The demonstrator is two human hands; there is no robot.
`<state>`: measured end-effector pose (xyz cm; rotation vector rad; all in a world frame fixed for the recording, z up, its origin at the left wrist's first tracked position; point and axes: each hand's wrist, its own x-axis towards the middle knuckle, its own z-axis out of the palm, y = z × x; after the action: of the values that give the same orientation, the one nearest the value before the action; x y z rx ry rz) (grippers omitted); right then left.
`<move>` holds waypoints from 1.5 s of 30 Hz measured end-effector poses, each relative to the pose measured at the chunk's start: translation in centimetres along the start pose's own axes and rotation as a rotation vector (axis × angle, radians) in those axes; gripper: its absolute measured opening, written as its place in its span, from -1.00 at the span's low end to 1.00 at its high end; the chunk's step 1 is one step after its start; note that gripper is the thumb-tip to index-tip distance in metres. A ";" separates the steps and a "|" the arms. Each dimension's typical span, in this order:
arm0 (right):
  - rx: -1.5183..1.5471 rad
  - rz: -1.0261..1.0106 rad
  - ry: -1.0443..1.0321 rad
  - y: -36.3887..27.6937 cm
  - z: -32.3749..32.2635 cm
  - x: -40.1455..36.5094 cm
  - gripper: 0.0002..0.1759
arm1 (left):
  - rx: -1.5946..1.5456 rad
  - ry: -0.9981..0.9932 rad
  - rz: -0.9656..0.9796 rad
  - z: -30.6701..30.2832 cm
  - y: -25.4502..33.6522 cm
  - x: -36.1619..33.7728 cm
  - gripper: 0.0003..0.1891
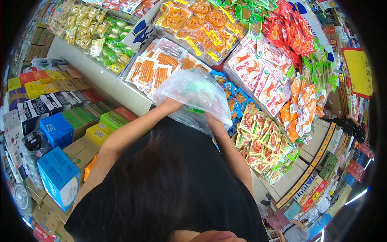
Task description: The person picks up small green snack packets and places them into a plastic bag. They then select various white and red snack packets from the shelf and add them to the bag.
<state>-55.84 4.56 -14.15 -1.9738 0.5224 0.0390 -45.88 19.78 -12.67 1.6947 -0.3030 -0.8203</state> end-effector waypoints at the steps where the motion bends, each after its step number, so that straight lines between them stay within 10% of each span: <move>1: -0.100 -0.019 -0.047 0.0 0.0 0.0 -0.44 | 0.030 0.021 0.057 0.2 -0.4 -0.1 -0.50; 45: -0.258 -0.032 -0.214 -0.1 0.2 -0.5 -0.36 | 0.270 -0.041 0.172 0.5 -2.7 -0.6 -0.56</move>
<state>-56.23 4.97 -14.01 -2.1960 0.3595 0.3078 -47.26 20.58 -15.03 1.8722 -0.6014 -0.7104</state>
